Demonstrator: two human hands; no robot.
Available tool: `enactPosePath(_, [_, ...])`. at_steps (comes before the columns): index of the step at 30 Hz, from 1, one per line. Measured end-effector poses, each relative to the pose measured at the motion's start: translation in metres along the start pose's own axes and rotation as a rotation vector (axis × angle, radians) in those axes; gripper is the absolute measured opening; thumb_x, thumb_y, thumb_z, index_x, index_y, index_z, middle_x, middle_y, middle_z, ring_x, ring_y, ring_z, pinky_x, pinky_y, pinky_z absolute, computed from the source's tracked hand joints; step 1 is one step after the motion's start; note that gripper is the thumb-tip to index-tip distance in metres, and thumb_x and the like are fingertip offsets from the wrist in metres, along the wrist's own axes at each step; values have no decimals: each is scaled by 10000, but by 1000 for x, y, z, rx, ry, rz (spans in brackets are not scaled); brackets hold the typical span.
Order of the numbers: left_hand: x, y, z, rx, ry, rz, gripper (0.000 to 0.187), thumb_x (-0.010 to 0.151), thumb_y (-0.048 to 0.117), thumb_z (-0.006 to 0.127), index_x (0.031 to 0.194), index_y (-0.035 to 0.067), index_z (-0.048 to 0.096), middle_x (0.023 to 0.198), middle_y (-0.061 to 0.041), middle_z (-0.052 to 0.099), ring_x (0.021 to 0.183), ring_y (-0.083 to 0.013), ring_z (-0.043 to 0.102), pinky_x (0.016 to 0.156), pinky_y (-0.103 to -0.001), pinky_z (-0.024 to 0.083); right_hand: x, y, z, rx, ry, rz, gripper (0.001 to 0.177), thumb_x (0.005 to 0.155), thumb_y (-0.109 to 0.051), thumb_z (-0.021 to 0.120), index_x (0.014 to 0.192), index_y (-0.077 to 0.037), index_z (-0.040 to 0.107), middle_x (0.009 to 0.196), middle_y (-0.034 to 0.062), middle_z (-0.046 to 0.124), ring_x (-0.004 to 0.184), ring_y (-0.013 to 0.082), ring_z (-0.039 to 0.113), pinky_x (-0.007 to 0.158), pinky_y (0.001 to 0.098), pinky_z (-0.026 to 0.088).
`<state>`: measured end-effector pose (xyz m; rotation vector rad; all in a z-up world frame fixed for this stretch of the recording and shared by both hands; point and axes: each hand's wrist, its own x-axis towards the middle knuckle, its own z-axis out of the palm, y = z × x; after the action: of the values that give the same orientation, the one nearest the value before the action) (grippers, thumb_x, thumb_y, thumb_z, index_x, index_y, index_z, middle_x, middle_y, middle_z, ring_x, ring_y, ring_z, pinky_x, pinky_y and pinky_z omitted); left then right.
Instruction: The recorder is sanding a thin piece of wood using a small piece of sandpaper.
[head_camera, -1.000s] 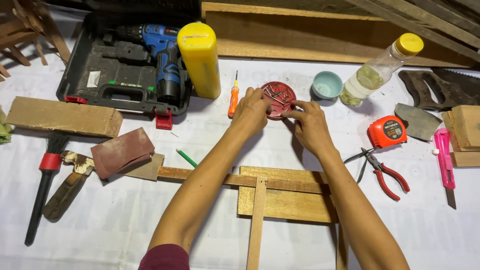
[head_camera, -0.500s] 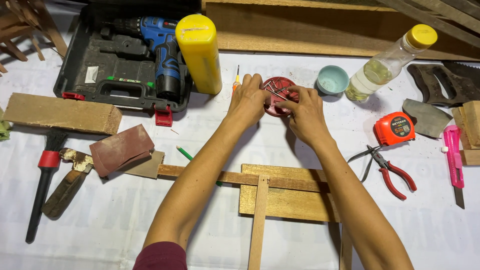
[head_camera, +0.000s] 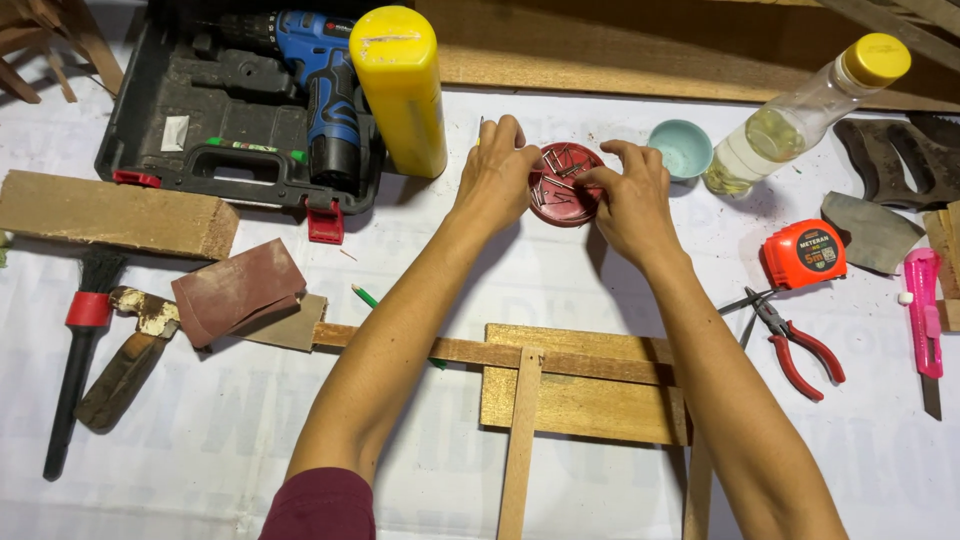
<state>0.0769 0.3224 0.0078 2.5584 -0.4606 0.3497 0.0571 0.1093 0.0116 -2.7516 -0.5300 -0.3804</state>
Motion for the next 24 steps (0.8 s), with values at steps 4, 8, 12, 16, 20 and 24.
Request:
enactPosePath(4, [6, 0, 7, -5, 51, 21, 188, 797, 110, 784, 984, 129, 799, 1100, -78, 531, 1084, -281, 490, 889, -400, 467, 5, 3, 3, 24, -19, 17, 341, 871, -9, 711, 1141, -198, 802, 1494, 120, 542, 1380, 337, 418, 1156, 479, 345])
enactPosePath(8, [9, 2, 6, -31, 32, 25, 235, 762, 64, 792, 974, 161, 819, 1049, -100, 522, 1024, -288, 483, 823, -428, 454, 7, 0, -2, 1, 6, -53, 463, 791, 5, 716, 1204, -186, 804, 1491, 177, 507, 1343, 381, 393, 1102, 509, 317])
enactPosePath(12, [7, -9, 1, -36, 33, 2, 115, 817, 92, 791, 927, 122, 807, 1067, -59, 537, 1044, -251, 496, 864, -385, 486, 2, 7, -2, -49, -3, -17, 359, 829, -15, 741, 1126, -203, 811, 1516, 133, 524, 1384, 356, 398, 1151, 488, 327])
enactPosePath(16, [6, -6, -9, -18, -2, -13, 107, 799, 108, 803, 906, 107, 799, 1069, -60, 534, 1045, -243, 498, 861, -367, 499, 7, 0, -2, -36, 3, -25, 411, 850, 7, 724, 1180, -228, 793, 1543, 104, 530, 1423, 331, 408, 1194, 468, 337])
enactPosePath(20, [1, -6, -11, -23, 8, 51, 138, 795, 88, 795, 921, 140, 820, 1034, -79, 526, 1018, -262, 494, 817, -402, 493, 13, -20, -3, 7, -47, -87, 530, 758, -2, 764, 1210, -277, 786, 1515, 149, 488, 1344, 374, 386, 1115, 508, 310])
enactPosePath(24, [1, -13, -13, -48, 3, 61, 186, 807, 37, 766, 972, 116, 800, 1049, -79, 528, 1016, -263, 507, 805, -389, 513, 11, -15, 1, -97, -38, -120, 589, 656, 28, 774, 1174, -251, 807, 1478, 162, 509, 1317, 376, 398, 1111, 514, 311])
